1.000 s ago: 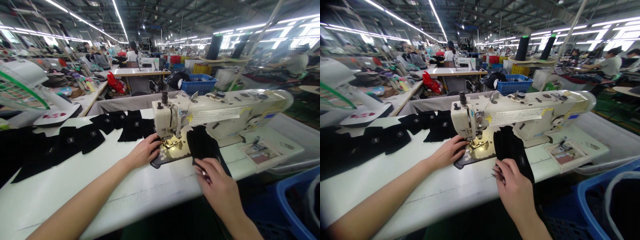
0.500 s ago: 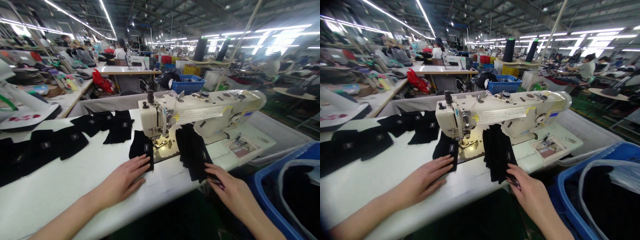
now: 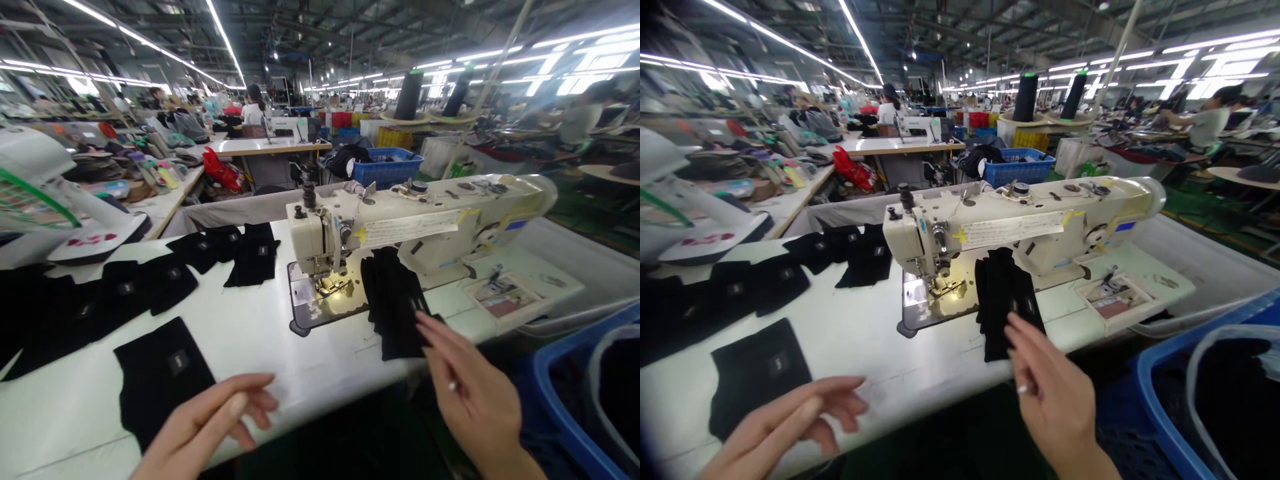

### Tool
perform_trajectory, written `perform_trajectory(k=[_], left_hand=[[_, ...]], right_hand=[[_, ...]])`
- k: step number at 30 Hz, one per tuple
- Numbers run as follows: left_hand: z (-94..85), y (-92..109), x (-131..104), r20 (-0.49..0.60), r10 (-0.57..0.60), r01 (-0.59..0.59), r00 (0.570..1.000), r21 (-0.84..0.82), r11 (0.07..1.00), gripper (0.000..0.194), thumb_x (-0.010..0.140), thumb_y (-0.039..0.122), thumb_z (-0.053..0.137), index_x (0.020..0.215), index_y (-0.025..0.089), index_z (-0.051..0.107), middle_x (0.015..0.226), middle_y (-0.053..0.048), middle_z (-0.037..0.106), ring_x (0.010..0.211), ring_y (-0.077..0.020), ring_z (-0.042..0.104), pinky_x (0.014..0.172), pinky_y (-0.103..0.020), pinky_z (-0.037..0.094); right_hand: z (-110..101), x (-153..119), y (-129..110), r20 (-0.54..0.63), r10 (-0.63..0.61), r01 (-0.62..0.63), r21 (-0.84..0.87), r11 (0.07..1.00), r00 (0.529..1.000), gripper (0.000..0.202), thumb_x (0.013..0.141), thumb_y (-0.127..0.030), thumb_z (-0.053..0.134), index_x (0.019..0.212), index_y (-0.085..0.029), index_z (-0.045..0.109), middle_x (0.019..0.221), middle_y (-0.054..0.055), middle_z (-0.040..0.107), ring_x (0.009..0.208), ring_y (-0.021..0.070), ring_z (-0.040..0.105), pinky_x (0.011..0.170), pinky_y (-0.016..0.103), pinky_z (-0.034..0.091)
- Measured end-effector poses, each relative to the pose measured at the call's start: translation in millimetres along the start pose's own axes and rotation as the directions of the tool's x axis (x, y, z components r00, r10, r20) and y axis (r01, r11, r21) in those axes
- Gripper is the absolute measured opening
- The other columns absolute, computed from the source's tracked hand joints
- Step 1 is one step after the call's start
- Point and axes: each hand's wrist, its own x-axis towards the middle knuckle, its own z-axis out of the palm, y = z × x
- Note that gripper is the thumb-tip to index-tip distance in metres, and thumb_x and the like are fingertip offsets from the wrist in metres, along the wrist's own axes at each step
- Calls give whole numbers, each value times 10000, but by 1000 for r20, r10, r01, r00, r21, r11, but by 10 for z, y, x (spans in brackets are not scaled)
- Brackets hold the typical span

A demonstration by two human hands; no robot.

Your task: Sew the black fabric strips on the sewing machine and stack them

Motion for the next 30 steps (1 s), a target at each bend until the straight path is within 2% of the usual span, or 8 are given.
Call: perform_trajectory(k=[3, 6, 10, 13, 15, 19, 24, 30], left_hand=[[456, 412, 353, 322, -117, 290, 940, -566, 772, 677, 892, 694, 516, 1389, 237, 574, 1304, -152, 662, 1131, -320, 678, 897, -458, 599], [697, 577, 783, 222, -206, 302, 953, -744, 596, 437, 860, 506, 687, 1074, 126, 711, 1074, -165, 740, 978, -277, 729, 865, -352, 597], [667, 536, 1123, 32, -315, 201, 949, -828, 523, 194, 805, 118, 697, 998, 103, 690, 931, -116, 760, 762, -198, 735, 752, -286, 602], [580, 496, 1145, 41, -290, 191, 956, -839, 510, 214, 804, 86, 681, 1017, 108, 690, 935, -105, 762, 756, -192, 734, 733, -289, 604], [504, 489, 1144, 48, -261, 188, 964, -818, 544, 247, 783, 104, 717, 1029, 118, 700, 943, -98, 764, 777, -193, 735, 729, -284, 600], [261, 513, 1292, 38, -270, 235, 962, -617, 751, 313, 699, 214, 847, 986, 152, 739, 927, -65, 770, 770, -165, 717, 715, -251, 561], [16, 574, 1592, 94, -192, 211, 977, -275, 938, 203, 644, 301, 852, 761, 167, 756, 806, -31, 753, 780, -179, 679, 767, -293, 521], [110, 456, 1837, -75, -20, 34, 997, 191, 981, 57, 712, 238, 729, 713, 182, 729, 710, 6, 710, 708, -170, 653, 704, -288, 506]], right_hand=[[120, -85, -281, 186, -358, 349, 81, 934, 915, 415, 945, -119, 507, 1318, -245, 638, 1288, 67, 683, 1010, 199, 741, 770, 255, 619], [255, -214, -450, 263, -487, 434, 234, 870, 833, 345, 969, -185, 538, 1276, -272, 669, 1231, 42, 713, 942, 185, 758, 664, 204, 618], [433, -402, -544, 233, 56, -141, 364, 921, 971, 337, 934, -373, 646, 1251, -265, 678, 1281, 100, 695, 873, 204, 763, 584, 204, 608], [530, -467, -590, 356, 498, -609, 384, 694, 791, 383, 928, -489, 626, 1171, -207, 716, 1013, 87, 773, 735, 204, 748, 612, 236, 611], [564, -465, -608, 461, 552, -718, 392, 575, 694, 395, 906, -557, 623, 1012, -204, 765, 836, 53, 767, 738, 222, 741, 680, 258, 613], [584, -434, -613, 528, 541, -752, 379, 539, 654, 441, 878, -630, 614, 885, -220, 776, 745, 23, 729, 656, 206, 698, 645, 253, 593], [644, -482, -619, 551, 419, -671, 407, 620, 722, 457, 947, -602, 526, 818, -222, 746, 737, 32, 693, 668, 183, 662, 628, 220, 567], [734, -580, -608, 461, 451, -626, 366, 688, 764, 354, 955, -507, 563, 1137, -237, 703, 797, 15, 692, 712, 177, 685, 700, 234, 572]])
